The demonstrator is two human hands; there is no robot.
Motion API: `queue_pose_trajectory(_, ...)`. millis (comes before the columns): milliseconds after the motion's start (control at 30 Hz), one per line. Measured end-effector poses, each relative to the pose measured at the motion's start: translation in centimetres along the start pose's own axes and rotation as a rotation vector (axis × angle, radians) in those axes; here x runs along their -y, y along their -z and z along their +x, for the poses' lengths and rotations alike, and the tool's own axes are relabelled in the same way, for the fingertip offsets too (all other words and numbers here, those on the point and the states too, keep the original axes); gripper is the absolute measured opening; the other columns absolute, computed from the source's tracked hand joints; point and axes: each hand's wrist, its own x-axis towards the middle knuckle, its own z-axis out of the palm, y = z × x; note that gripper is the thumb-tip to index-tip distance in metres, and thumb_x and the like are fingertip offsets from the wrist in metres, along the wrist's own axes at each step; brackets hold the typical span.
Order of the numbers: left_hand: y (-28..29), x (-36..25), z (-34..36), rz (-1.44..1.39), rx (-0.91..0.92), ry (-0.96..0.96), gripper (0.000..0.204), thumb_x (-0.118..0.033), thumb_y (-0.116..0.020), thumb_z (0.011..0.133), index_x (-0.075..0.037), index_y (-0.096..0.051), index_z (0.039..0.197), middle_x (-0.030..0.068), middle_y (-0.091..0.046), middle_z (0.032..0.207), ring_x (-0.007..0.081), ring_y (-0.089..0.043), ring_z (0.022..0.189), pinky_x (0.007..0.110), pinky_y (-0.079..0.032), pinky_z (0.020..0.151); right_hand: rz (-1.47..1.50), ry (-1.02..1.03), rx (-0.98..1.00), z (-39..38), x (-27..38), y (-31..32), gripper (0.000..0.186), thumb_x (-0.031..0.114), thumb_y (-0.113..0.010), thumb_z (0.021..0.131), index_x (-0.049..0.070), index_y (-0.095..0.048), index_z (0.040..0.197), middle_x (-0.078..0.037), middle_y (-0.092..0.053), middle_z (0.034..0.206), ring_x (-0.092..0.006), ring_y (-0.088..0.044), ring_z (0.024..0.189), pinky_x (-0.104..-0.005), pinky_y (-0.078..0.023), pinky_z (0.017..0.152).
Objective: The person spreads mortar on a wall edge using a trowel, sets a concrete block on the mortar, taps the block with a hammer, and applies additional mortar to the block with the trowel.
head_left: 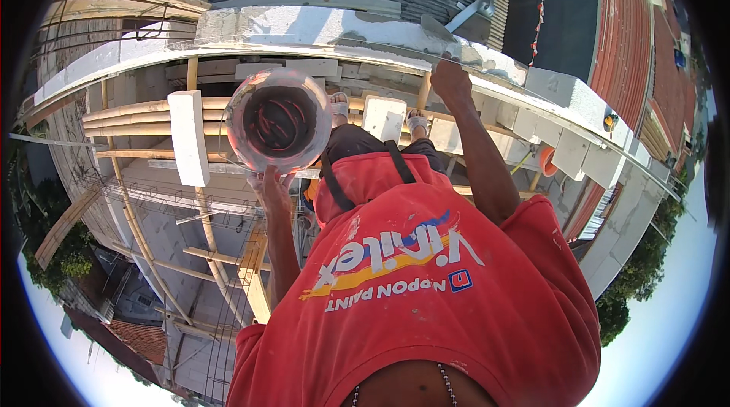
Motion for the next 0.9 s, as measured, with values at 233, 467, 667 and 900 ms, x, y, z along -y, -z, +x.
queue_pose_trajectory(233,-0.3,-0.5,-0.5,0.017,0.01,-0.015,0.064,-0.001,-0.063,0.086,-0.003,-0.023,0.136,0.016,-0.045,0.128,0.0267,-0.057,0.111,0.049,-0.062,0.085,0.401,0.144,0.161,-9.8,-1.6,4.6,0.053,0.03,-0.062,0.094,-0.006,-0.054,0.132,-0.028,-0.06,0.118,-0.041,-0.065,0.101,-0.0462,-0.054,0.085)
queue_pose_trajectory(467,-1.5,-1.6,-2.6,0.292,0.059,-0.089,0.045,-0.004,-0.062,0.088,-0.002,-0.032,0.122,0.0123,-0.054,0.112,0.02,-0.06,0.101,0.036,-0.06,0.079,0.06,0.904,0.283,-13.5,10.0,2.0,0.04,0.024,-0.06,0.092,-0.007,-0.057,0.116,-0.024,-0.062,0.111,-0.0334,-0.07,0.08,-0.0435,-0.058,0.059)
queue_pose_trajectory(667,-2.6,-2.6,-3.9,0.428,0.071,-0.319,0.036,-0.005,-0.061,0.088,0.0,-0.038,0.116,0.0077,-0.057,0.098,0.0128,-0.057,0.09,0.026,-0.051,0.072,-0.318,1.061,0.038,-13.2,18.3,-0.9,0.036,0.008,-0.061,0.084,-0.011,-0.06,0.115,-0.026,-0.062,0.114,-0.0284,-0.073,0.077,-0.0335,-0.059,0.055)
queue_pose_trajectory(900,-0.4,-2.7,-3.9,0.401,-0.039,-0.248,0.034,-0.006,-0.061,0.089,0.0,-0.038,0.114,0.0112,-0.059,0.103,0.0134,-0.057,0.091,0.027,-0.05,0.072,-0.2,1.029,0.318,-13.4,16.7,-0.9,0.032,0.011,-0.061,0.082,-0.011,-0.066,0.106,-0.026,-0.065,0.106,-0.0361,-0.073,0.081,-0.0422,-0.061,0.065)
